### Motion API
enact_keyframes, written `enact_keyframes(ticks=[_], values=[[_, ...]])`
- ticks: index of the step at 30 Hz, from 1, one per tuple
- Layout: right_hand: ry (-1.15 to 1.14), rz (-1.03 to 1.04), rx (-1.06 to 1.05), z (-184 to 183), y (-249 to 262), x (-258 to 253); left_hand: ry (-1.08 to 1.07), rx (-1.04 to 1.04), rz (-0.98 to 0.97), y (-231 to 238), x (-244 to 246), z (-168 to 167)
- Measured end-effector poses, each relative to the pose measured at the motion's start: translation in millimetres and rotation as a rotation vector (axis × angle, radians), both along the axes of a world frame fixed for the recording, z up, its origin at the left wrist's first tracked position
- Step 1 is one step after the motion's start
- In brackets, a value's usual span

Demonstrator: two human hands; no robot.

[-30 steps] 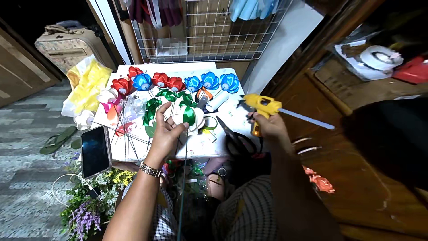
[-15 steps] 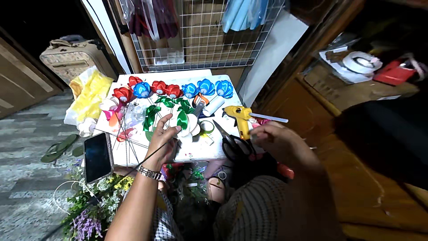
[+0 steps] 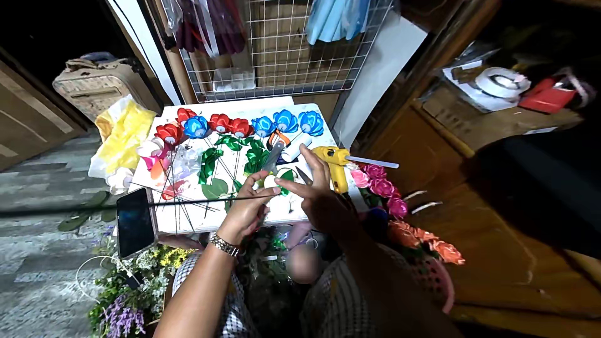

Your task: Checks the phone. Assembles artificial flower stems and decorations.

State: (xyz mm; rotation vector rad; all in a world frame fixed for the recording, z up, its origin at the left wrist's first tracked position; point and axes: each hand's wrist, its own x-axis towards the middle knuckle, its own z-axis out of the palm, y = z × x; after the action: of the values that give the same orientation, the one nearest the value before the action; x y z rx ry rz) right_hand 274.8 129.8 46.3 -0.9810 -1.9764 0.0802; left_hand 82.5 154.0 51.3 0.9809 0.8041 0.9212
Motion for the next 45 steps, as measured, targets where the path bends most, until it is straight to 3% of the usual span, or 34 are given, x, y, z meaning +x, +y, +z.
enact_keyframes(ticks=[18,45], values=[[0.177,0.05,-0.206,-12.0,-3.2,-15.3,-0.072,0.044,0.022,0.7,-5.7,0.7],[0.085,0.026,0.077,-23.6,9.0,-19.6,0.014,0.209,0.07,1.4,-11.9,1.5]])
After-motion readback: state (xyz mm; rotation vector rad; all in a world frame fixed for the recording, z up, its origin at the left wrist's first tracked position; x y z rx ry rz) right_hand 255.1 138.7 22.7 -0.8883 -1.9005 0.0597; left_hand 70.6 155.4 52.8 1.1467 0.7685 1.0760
